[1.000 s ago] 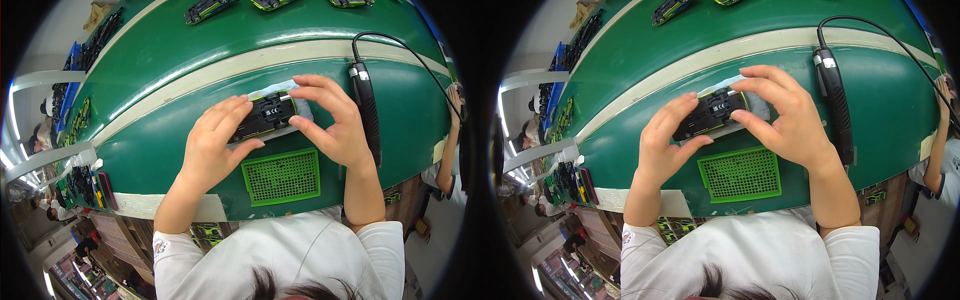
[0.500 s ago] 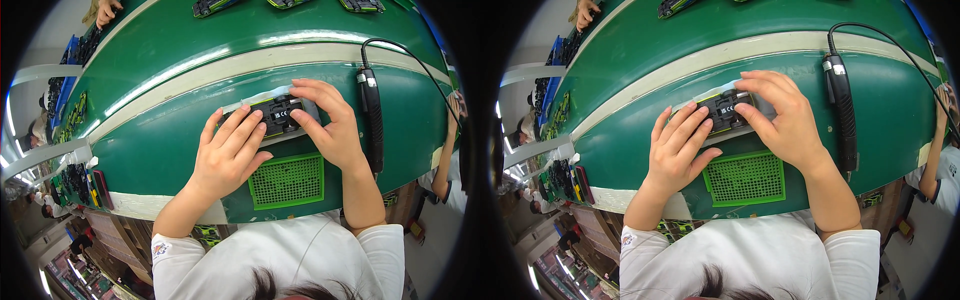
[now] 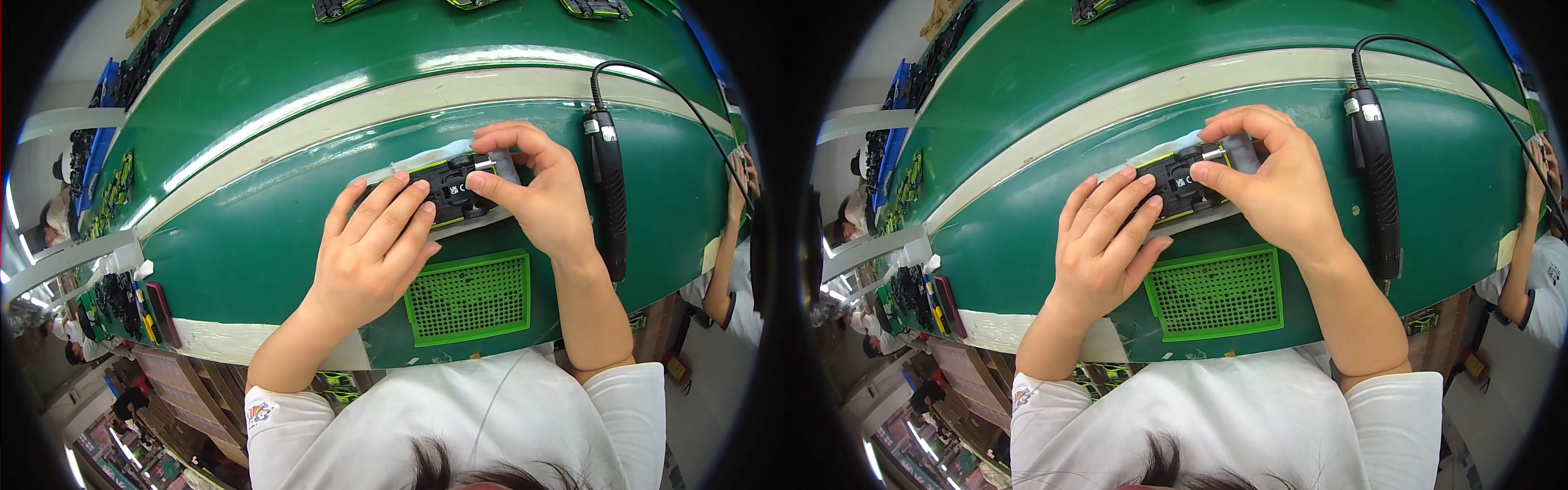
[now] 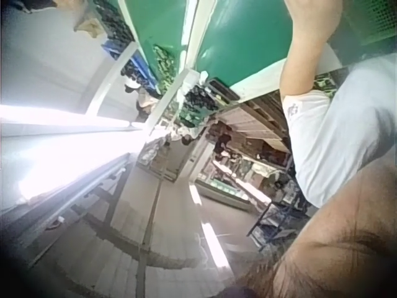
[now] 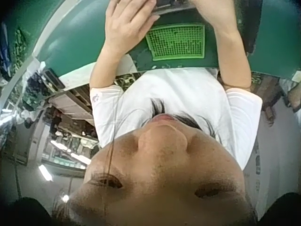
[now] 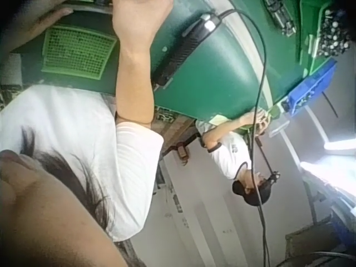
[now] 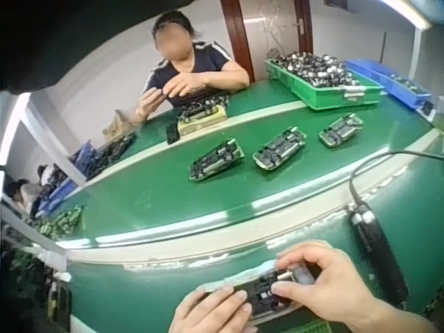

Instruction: The person assembles a toy car by hand, attaching plastic components with screws using an electric screwdriver.

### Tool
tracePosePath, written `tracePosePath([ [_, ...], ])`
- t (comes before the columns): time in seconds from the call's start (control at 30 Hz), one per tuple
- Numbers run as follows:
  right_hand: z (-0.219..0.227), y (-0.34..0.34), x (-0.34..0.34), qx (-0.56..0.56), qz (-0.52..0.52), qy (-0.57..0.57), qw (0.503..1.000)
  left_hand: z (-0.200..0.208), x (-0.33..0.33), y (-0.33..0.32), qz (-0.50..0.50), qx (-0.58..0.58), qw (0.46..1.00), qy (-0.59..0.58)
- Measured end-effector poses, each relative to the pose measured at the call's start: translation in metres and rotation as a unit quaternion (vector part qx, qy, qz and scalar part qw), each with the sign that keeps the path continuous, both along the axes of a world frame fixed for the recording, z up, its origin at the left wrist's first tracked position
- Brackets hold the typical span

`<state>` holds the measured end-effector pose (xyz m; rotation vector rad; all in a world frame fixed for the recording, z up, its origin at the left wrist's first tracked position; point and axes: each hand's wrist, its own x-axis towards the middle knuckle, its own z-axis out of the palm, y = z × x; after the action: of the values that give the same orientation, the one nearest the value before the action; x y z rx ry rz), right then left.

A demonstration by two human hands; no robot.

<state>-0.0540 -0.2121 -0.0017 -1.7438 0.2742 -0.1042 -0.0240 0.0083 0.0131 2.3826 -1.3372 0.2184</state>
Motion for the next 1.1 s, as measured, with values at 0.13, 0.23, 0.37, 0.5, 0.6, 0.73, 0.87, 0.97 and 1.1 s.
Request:
tracePosePath([
  [0.13, 0.003, -0.003, 0.001, -0.062, 0.015, 0.007, 0.998, -0.005, 0.004, -0.002, -0.005, -0.017, 1.0, -0.016],
  [0.23, 0.0, -0.003, 0.002, 0.035, 0.01, -0.004, 0.999, -0.005, 0.003, -0.002, -0.003, -0.025, 0.999, -0.022],
  [0.37, 0.003, -0.001, 0.004, -0.032, 0.011, 0.006, 0.999, -0.005, 0.002, -0.003, 0.002, -0.033, 0.999, -0.031],
  [0.5, 0.0, -0.006, 0.007, 0.021, 0.03, 0.021, 0.999, -0.006, 0.003, -0.003, -0.002, -0.034, 0.999, -0.023],
  [0.6, 0.002, -0.011, 0.008, 0.034, 0.052, 0.065, 0.996, -0.008, 0.002, -0.004, 0.005, -0.037, 0.999, -0.027],
  [0.73, 0.0, -0.009, 0.009, -0.005, 0.03, 0.038, 0.999, -0.006, 0.002, -0.003, 0.002, -0.027, 0.999, -0.034],
  [0.87, 0.0, -0.009, 0.009, 0.018, 0.04, 0.035, 0.998, -0.009, 0.002, -0.005, 0.006, -0.031, 0.999, -0.033],
  [0.97, 0.003, -0.012, 0.009, 0.024, 0.052, 0.06, 0.997, -0.01, 0.002, -0.006, 0.006, -0.011, 0.999, -0.037],
  [1.1, 0.005, -0.011, 0.002, -0.131, 0.059, -0.014, 0.989, -0.008, 0.002, -0.006, 0.007, -0.006, 0.999, -0.035],
])
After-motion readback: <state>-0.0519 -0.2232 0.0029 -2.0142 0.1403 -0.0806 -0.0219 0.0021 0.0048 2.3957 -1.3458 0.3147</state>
